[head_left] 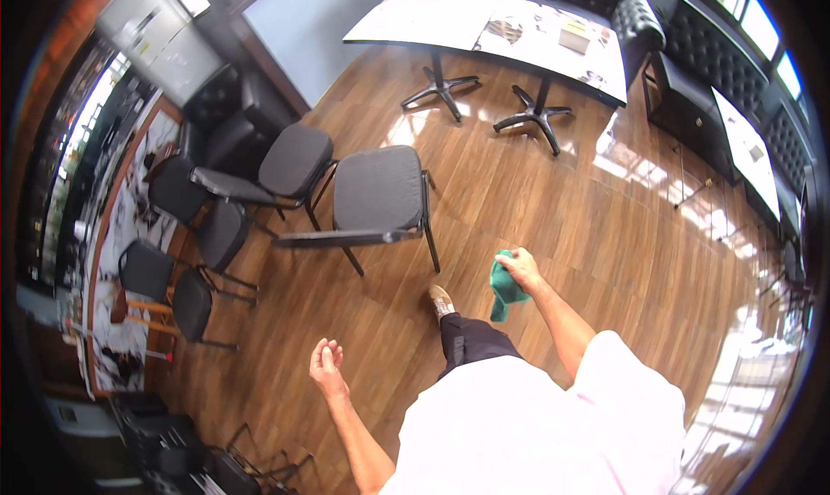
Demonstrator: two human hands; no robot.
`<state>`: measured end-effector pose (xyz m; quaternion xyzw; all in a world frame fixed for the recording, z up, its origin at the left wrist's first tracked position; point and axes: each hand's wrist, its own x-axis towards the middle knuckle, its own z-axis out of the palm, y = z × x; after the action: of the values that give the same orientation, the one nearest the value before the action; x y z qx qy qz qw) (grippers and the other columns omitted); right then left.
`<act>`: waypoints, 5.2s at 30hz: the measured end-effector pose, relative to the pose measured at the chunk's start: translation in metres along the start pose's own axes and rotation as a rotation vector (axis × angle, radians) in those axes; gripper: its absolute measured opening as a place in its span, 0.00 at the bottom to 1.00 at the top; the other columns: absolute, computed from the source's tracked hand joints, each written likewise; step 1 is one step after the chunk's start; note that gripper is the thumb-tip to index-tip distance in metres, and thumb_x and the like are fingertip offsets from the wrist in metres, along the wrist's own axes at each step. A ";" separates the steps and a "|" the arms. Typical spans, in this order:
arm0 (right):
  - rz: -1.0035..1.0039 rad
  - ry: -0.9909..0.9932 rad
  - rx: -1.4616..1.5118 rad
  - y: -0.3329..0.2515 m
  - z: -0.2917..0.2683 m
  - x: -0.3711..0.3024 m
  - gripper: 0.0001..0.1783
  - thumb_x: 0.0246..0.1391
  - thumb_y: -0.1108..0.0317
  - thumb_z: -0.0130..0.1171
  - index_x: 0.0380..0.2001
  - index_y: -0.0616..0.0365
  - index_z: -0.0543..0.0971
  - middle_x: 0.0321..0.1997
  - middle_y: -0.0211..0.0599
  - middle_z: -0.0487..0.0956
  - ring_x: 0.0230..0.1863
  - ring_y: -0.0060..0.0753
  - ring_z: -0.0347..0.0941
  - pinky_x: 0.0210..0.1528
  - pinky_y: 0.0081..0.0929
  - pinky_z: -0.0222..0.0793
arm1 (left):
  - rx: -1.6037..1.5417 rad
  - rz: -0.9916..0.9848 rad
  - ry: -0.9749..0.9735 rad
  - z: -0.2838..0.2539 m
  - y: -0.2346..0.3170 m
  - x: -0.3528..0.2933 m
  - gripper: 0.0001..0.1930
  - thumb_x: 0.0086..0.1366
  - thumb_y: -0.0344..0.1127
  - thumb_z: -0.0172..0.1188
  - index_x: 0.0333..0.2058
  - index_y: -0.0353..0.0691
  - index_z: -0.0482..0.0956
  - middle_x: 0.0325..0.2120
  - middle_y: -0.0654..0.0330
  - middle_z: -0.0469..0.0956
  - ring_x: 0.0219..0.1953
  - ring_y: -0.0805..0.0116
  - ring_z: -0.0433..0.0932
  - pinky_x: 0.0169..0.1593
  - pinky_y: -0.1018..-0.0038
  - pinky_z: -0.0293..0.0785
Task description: The person wipes a table and chairs with a cloth and then mops the floor using a spin mop and a bucket of water.
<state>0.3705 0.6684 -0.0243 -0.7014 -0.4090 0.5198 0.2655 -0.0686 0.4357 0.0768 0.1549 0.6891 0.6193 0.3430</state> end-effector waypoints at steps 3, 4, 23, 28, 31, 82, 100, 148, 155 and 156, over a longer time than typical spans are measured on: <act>0.033 -0.023 -0.174 -0.038 0.048 0.051 0.45 0.41 0.36 0.70 0.50 0.65 0.74 0.49 0.53 0.81 0.52 0.48 0.78 0.53 0.40 0.74 | -0.010 -0.014 -0.005 0.012 0.016 0.049 0.14 0.72 0.36 0.56 0.53 0.38 0.77 0.42 0.58 0.82 0.39 0.70 0.81 0.44 0.74 0.80; 0.029 -0.050 -0.210 -0.068 0.061 0.050 0.47 0.41 0.34 0.69 0.53 0.64 0.72 0.53 0.55 0.79 0.56 0.50 0.76 0.57 0.41 0.72 | -0.031 -0.023 0.023 0.012 0.023 0.063 0.15 0.71 0.38 0.57 0.53 0.40 0.77 0.41 0.59 0.82 0.38 0.69 0.82 0.43 0.73 0.80; 0.594 -0.613 0.616 -0.161 0.226 0.077 0.44 0.47 0.42 0.71 0.58 0.64 0.73 0.61 0.43 0.75 0.56 0.40 0.74 0.56 0.38 0.74 | -0.416 -0.744 -0.159 0.064 0.060 0.415 0.47 0.58 0.69 0.61 0.61 0.32 0.66 0.63 0.46 0.67 0.65 0.47 0.65 0.65 0.40 0.60; 0.694 -0.453 0.930 -0.157 0.246 0.066 0.25 0.51 0.54 0.70 0.46 0.61 0.81 0.44 0.37 0.84 0.42 0.35 0.82 0.48 0.34 0.79 | -0.303 -0.854 -0.313 0.055 0.032 0.461 0.33 0.60 0.55 0.59 0.53 0.30 0.73 0.54 0.45 0.76 0.56 0.44 0.74 0.60 0.43 0.69; 0.676 -0.392 1.039 -0.138 0.262 0.072 0.18 0.53 0.59 0.67 0.40 0.61 0.82 0.36 0.37 0.85 0.34 0.35 0.82 0.40 0.35 0.81 | -0.304 -0.868 -0.346 0.054 0.025 0.472 0.25 0.58 0.45 0.58 0.46 0.30 0.77 0.48 0.43 0.80 0.51 0.42 0.78 0.58 0.43 0.72; 0.207 0.214 1.490 -0.143 -0.323 0.434 0.12 0.47 0.61 0.60 0.29 0.58 0.76 0.24 0.37 0.78 0.23 0.38 0.75 0.31 0.38 0.75 | -0.062 -0.781 -0.910 0.935 0.010 0.326 0.18 0.54 0.37 0.56 0.40 0.31 0.76 0.40 0.48 0.81 0.43 0.48 0.80 0.52 0.49 0.76; 0.182 0.375 1.371 -0.127 -0.336 0.468 0.42 0.54 0.29 0.59 0.44 0.66 0.79 0.45 0.48 0.81 0.43 0.43 0.80 0.44 0.43 0.79 | 0.203 -0.727 -0.721 0.934 0.026 0.312 0.48 0.60 0.69 0.59 0.67 0.41 0.57 0.68 0.47 0.56 0.66 0.41 0.62 0.66 0.42 0.57; -0.177 -0.464 -0.517 -0.418 0.537 0.406 0.32 0.49 0.46 0.62 0.48 0.61 0.81 0.52 0.56 0.80 0.56 0.52 0.76 0.59 0.42 0.72 | 0.179 0.365 0.401 -0.005 0.236 0.751 0.20 0.68 0.32 0.60 0.56 0.30 0.73 0.47 0.56 0.80 0.47 0.69 0.78 0.54 0.74 0.73; -0.046 -0.947 -0.372 -0.431 0.728 0.332 0.35 0.52 0.40 0.62 0.50 0.61 0.82 0.52 0.50 0.82 0.53 0.48 0.78 0.57 0.40 0.72 | 0.032 -0.153 0.307 -0.076 0.253 0.857 0.43 0.64 0.56 0.64 0.69 0.38 0.56 0.68 0.49 0.61 0.70 0.46 0.57 0.73 0.55 0.45; 0.011 -0.976 -0.354 -0.431 0.740 0.322 0.37 0.53 0.38 0.61 0.50 0.63 0.82 0.52 0.51 0.82 0.54 0.48 0.78 0.57 0.41 0.72 | 0.042 -0.162 0.268 -0.077 0.249 0.873 0.43 0.64 0.56 0.64 0.69 0.38 0.56 0.68 0.49 0.61 0.70 0.46 0.57 0.73 0.55 0.45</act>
<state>-0.4181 1.1293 -0.0810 -0.4135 -0.5631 0.7109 -0.0816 -0.7985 0.9812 0.0701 0.0220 0.7519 0.5900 0.2933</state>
